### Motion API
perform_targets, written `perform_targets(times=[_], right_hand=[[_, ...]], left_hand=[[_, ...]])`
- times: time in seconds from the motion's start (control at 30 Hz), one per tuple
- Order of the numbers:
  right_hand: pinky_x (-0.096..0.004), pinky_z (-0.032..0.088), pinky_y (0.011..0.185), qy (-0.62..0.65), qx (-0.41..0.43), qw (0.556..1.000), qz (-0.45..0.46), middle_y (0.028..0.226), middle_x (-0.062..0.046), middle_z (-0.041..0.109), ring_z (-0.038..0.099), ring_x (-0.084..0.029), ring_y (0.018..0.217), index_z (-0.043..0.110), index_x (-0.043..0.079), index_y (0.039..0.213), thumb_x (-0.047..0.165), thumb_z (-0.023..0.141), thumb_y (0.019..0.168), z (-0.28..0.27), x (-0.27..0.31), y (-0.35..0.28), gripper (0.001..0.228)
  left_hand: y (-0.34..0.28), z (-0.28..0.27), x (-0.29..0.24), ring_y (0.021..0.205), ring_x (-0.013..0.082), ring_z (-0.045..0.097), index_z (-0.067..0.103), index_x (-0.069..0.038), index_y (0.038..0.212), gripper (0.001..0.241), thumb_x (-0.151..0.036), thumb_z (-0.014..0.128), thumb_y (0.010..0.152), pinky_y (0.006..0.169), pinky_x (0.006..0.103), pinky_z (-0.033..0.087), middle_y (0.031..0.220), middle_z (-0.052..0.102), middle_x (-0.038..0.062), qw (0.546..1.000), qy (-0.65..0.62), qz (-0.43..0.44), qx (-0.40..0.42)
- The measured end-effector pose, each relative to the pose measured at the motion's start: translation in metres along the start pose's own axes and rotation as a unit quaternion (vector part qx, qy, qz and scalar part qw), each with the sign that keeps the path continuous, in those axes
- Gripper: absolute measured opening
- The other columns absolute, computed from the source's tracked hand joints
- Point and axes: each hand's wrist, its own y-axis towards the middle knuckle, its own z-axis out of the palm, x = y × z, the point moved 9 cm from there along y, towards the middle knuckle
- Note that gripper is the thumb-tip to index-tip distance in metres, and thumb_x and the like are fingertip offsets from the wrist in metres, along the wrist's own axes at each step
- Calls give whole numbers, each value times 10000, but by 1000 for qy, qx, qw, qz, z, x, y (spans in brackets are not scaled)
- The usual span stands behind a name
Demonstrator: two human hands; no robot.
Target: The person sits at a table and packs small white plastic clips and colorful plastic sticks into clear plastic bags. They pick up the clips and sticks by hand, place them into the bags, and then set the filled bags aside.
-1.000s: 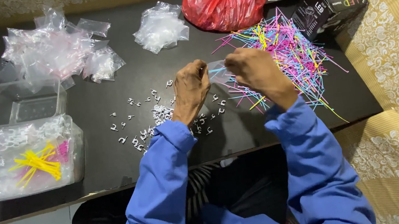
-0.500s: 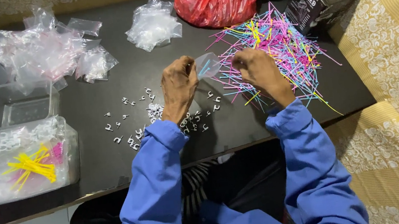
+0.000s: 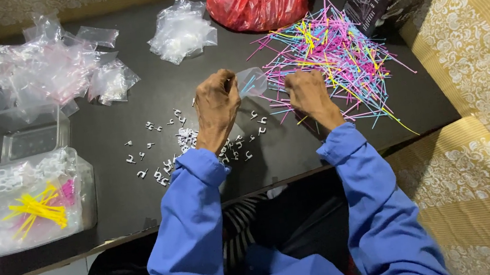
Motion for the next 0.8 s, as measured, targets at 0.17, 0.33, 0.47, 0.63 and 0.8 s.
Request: perform_targets(times=[0.17,0.33,0.47,0.63,0.8], right_hand=[[-465,526,811,230,-4,972,48,879,-98,724,724,-345,896,713,196,1058,204,686,907,-72,0,5,153],[-372,554,774,412,-13,906,100,861,-107,750,733,-251,808,722,152,1112,86,637,949,-126,12,7,195],[-337,572,700,440,-36,894,72,877,-134,758,736,-211,751,759,110,1122,11,662,929,-173,32,14,238],[-441,567,757,378,-22,925,-28,921,-212,742,729,-384,855,772,42,1062,19,701,928,-209,64,37,154],[-531,563,785,178,76,972,-133,876,-263,713,707,-444,857,750,-26,1080,8,662,890,-203,112,54,212]], left_hand=[[0,4,9,693,383,715,713,-129,909,41,-116,674,913,590,457,559,693,666,150,1000,16,-6,-5],[0,9,6,685,366,718,713,-135,902,37,-125,678,909,583,446,559,683,662,133,1000,18,-1,-8],[1,8,3,681,379,712,708,-127,896,40,-110,675,910,578,456,556,680,654,141,1000,12,-3,-8],[2,15,2,674,358,707,698,-140,899,44,-111,669,913,581,446,556,672,636,117,1000,13,0,8],[0,23,-3,700,391,713,693,-123,913,55,-84,656,927,589,482,556,696,652,157,1000,-1,4,28]])
